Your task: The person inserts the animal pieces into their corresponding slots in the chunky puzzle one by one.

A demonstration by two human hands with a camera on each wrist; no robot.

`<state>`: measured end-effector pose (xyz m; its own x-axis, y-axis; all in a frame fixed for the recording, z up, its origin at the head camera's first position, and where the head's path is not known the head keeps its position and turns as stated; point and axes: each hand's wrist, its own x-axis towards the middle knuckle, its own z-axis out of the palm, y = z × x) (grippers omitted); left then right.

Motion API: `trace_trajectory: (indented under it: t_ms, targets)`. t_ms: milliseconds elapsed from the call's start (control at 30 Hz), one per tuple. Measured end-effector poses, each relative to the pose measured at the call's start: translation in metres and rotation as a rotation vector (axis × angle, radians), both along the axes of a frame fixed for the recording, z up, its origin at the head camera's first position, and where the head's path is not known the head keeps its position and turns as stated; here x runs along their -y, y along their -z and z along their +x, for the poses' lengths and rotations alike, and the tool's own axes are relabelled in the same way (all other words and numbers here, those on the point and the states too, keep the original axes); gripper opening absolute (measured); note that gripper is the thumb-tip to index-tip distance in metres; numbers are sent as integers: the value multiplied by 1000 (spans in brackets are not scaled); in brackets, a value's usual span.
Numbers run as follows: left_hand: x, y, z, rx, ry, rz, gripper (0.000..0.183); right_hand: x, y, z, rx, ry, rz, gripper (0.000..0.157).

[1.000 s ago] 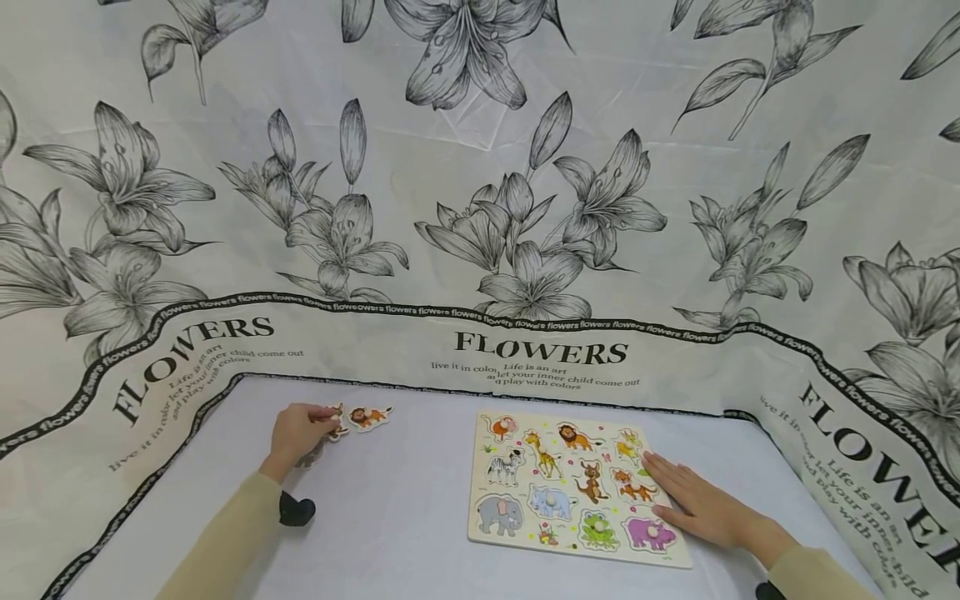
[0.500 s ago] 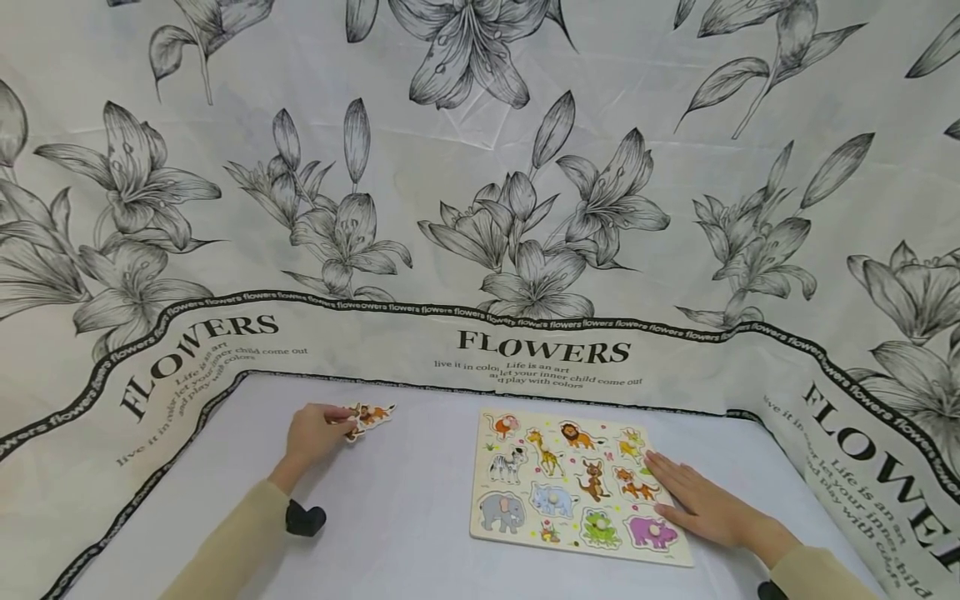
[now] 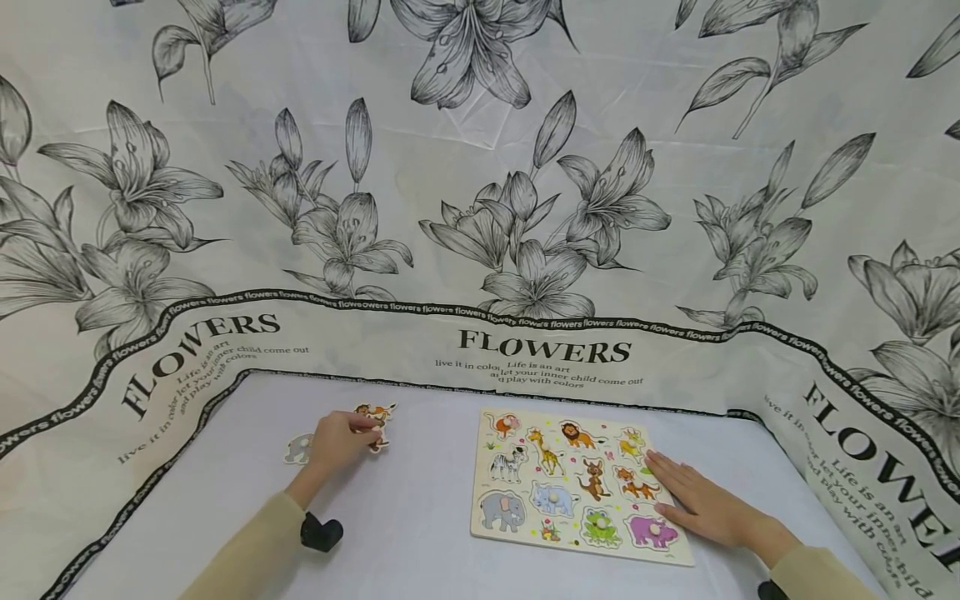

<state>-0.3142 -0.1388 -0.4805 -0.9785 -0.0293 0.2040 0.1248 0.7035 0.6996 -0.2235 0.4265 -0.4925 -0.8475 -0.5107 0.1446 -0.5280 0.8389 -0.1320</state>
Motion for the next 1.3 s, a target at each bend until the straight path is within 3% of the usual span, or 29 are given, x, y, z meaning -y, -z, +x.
trace_trajectory:
  t_ms: [300, 567, 1300]
  targets:
    - [-29, -3, 10, -31, 44, 29, 13, 2, -2, 1, -27, -15, 16, 63]
    - [-53, -7, 16, -53, 87, 60, 13, 2, -1, 1, 8, 1, 4, 64]
    - [-118, -13, 25, 12, 207, 96, 13, 0, 3, -1, 9, 4, -10, 65]
